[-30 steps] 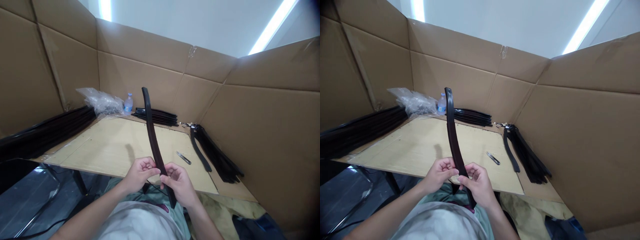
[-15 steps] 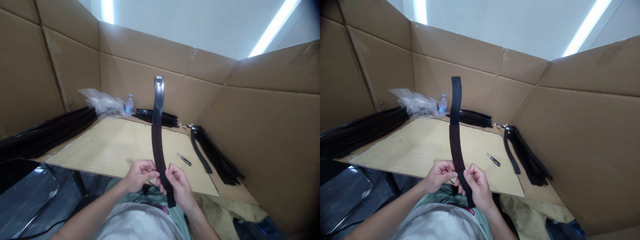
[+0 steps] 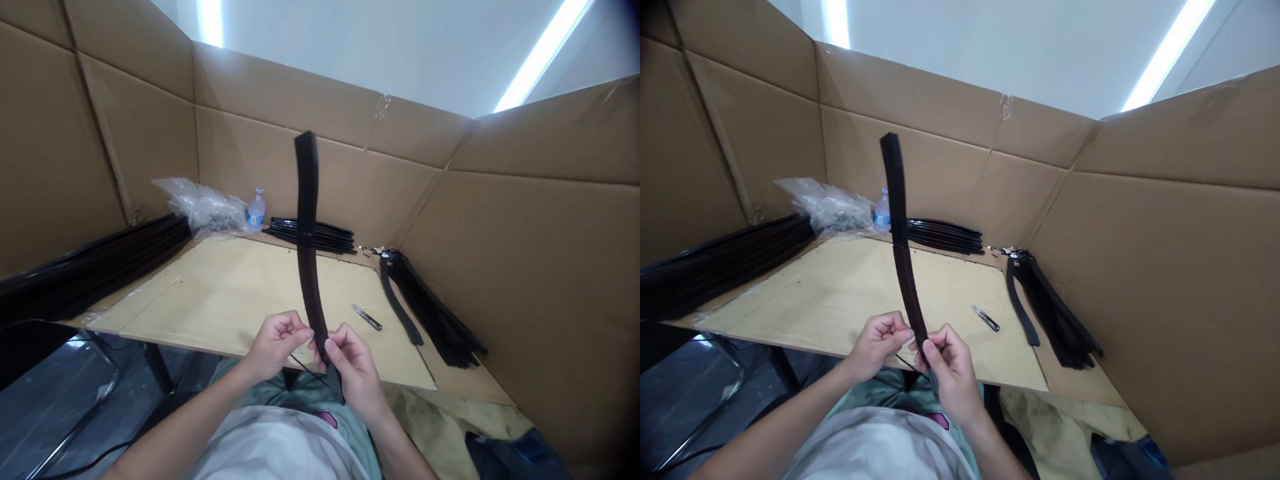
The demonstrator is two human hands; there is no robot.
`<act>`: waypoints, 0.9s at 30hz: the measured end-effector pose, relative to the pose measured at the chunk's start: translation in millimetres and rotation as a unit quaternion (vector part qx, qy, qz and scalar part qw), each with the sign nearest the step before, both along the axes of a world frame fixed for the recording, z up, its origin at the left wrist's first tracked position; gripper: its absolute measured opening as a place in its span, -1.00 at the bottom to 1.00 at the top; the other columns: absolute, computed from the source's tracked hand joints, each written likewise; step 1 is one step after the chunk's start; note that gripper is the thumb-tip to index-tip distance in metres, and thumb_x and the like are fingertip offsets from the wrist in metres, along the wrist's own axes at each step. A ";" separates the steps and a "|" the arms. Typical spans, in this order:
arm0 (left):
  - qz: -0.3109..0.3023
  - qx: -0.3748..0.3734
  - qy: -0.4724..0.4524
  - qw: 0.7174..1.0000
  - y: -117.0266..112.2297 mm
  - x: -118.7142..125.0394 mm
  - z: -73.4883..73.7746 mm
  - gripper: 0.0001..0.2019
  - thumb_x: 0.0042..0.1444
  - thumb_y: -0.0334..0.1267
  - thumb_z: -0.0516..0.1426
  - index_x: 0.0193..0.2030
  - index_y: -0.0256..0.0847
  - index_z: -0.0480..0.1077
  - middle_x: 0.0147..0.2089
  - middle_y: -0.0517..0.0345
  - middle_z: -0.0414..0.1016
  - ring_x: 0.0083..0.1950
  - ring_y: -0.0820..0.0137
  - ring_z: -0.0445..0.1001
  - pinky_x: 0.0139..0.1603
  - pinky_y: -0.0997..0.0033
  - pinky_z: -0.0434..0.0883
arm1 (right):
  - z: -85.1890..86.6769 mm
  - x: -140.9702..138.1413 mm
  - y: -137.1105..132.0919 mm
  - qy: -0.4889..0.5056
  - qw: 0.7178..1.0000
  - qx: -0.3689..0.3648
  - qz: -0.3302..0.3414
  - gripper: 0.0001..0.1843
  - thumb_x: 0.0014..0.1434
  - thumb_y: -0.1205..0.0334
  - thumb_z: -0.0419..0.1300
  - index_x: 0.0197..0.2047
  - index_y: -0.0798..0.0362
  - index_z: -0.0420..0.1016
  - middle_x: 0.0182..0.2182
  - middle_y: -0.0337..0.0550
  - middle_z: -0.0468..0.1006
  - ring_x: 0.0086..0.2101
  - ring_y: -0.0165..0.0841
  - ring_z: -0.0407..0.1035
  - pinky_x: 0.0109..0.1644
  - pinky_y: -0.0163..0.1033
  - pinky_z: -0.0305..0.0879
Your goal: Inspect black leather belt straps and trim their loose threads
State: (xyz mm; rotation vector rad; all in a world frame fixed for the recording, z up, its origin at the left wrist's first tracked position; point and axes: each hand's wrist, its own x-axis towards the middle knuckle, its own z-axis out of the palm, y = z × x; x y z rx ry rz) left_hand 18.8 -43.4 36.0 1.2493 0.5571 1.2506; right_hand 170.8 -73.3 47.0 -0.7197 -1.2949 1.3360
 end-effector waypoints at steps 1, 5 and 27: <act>0.010 -0.003 0.005 1.000 1.1 0.2 -0.2 -0.78 0.04 -0.28 0.17 -0.52 -0.29 0.23 -0.56 0.22 0.41 -0.56 0.56 0.37 -0.51 0.59 0.27 | -1.0 0.2 0.9 0.000 1.000 -0.005 -0.002 -0.79 0.13 0.16 0.18 -0.39 0.07 0.25 -0.44 -0.18 0.47 -0.49 -0.45 0.32 -0.45 -0.35 0.22; 0.010 -0.016 0.014 1.000 4.5 1.7 -2.3 -0.76 -0.05 -0.27 0.24 -0.51 -0.30 0.24 -0.52 0.24 0.41 -0.53 0.56 0.35 -0.51 0.60 0.25 | -4.9 1.6 3.3 0.010 0.999 -0.026 -0.022 -0.71 0.05 0.21 0.26 -0.16 0.06 0.34 -0.38 -0.16 0.48 -0.46 -0.43 0.33 -0.46 -0.36 0.25; 0.046 0.053 0.139 0.988 -10.1 8.3 11.0 -0.77 0.14 -0.17 0.04 -0.21 -0.31 0.37 -0.40 0.14 0.38 -0.42 0.47 0.31 -0.40 0.50 0.28 | -8.4 -13.0 -3.2 -0.042 0.993 0.019 -0.110 -0.55 0.01 0.29 0.28 0.02 0.04 0.39 -0.08 -0.03 0.48 -0.07 -0.20 0.34 0.00 -0.08 0.30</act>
